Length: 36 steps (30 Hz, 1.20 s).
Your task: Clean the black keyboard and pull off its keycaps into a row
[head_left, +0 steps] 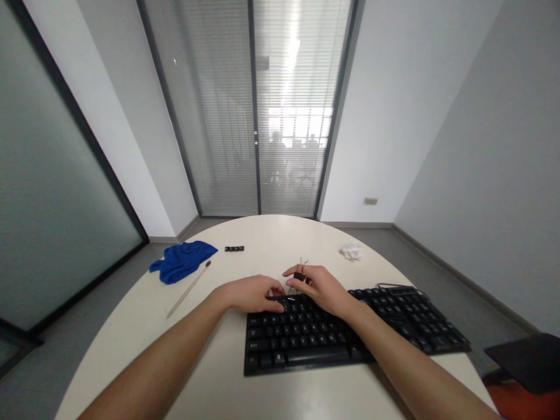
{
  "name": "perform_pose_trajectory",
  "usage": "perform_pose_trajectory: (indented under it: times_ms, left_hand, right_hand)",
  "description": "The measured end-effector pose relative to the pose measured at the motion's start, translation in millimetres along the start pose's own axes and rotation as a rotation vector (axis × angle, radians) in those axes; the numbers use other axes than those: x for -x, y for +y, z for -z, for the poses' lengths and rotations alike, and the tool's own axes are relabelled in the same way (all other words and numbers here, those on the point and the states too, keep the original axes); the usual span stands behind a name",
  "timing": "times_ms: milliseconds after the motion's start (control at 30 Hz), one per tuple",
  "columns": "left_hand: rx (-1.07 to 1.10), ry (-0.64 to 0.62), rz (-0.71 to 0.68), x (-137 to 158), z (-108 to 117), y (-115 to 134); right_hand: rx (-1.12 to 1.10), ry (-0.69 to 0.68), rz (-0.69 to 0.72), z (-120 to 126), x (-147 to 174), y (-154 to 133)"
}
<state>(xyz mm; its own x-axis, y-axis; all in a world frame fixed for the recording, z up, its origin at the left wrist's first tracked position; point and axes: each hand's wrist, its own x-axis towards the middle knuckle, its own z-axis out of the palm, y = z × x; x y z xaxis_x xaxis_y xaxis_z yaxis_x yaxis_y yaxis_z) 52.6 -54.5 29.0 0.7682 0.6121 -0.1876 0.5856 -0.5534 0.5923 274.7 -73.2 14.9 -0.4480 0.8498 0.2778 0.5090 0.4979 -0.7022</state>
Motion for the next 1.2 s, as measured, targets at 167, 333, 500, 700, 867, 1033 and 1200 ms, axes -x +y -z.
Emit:
perform_pose_trajectory:
  times_ms: [167, 333, 500, 700, 867, 1033, 1200]
  left_hand:
    - [-0.058, 0.023, 0.039, 1.5, -1.6, 0.7]
    - [-0.133, 0.052, 0.058, 1.4, -3.4, 5.6]
    - [-0.151, 0.066, 0.059, 1.5, -4.4, 11.0]
    - [-0.155, 0.081, 0.086, 2.5, -5.6, 14.7]
    - [-0.176, 0.089, 0.109, 1.8, -6.5, 14.5]
    - [-0.172, 0.145, 0.1, -1.8, -9.7, 13.2]
    - [-0.151, 0.199, 0.063, -10.6, -17.6, 6.8]
  right_hand:
    - [0.082, -0.05, 0.048, 4.0, 3.4, -2.3]
    - [0.117, -0.067, 0.05, 0.5, 5.6, -1.0]
    - [0.081, -0.055, 0.049, -2.4, 5.0, 0.2]
    - [-0.014, -0.098, 0.055, -1.3, 4.5, 1.1]
    - [-0.1, -0.047, -0.015, 0.4, 2.5, 14.9]
    - [-0.14, 0.006, -0.066, -0.6, 0.4, 24.4]
    - [-0.184, -0.031, -0.057, -2.2, 0.0, 21.8]
